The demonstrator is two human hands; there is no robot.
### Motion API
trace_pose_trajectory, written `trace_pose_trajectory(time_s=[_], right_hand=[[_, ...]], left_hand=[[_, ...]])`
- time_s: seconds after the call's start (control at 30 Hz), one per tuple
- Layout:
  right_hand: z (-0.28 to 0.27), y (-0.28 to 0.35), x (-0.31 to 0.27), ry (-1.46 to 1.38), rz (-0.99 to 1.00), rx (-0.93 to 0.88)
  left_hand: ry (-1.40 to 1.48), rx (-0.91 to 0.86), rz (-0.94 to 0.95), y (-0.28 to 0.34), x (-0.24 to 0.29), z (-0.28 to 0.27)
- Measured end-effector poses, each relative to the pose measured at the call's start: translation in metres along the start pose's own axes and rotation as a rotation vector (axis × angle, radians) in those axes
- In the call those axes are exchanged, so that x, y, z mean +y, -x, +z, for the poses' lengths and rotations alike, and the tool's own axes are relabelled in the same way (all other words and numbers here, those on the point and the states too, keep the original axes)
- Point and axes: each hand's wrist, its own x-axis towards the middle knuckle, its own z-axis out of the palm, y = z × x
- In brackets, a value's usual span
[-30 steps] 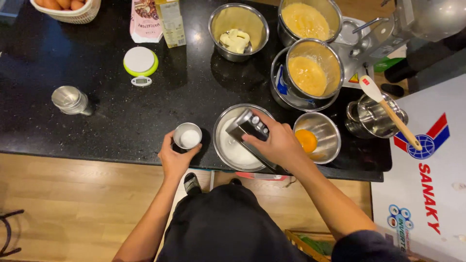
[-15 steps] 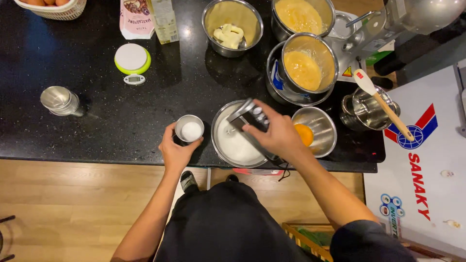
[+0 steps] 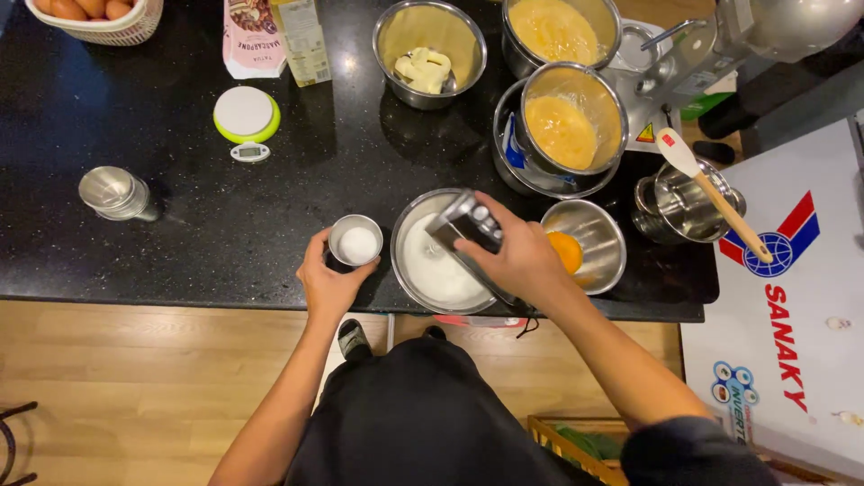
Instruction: Whisking egg whites in a bowl using a hand mixer while adding sugar.
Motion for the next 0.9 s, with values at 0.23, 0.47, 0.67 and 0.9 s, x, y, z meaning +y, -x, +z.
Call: trace_pose_trajectory(time_s=[0.23,0.47,0.67,0.9], right_hand=[[-0.004,0.017,-0.016,0.056,0.089,-0.161],[-0.012,0.002,-0.01,-0.067,0.143,-0.084],[-0.014,0.011,-0.016,0.028,0.018,-0.123],[-0.006,-0.002,0.008,0.049,0.034,-0.03]], left_hand=[[-0.027,0.03,0.011,-0.004,0.004,-0.002],[-0.043,0.025,0.085,-0.004,0.004,0.0],[-0.045,0.043,0.062,-0.007,0.0,-0.001],[-0.073,0.048,0.143,-0.008,0.011,-0.001]])
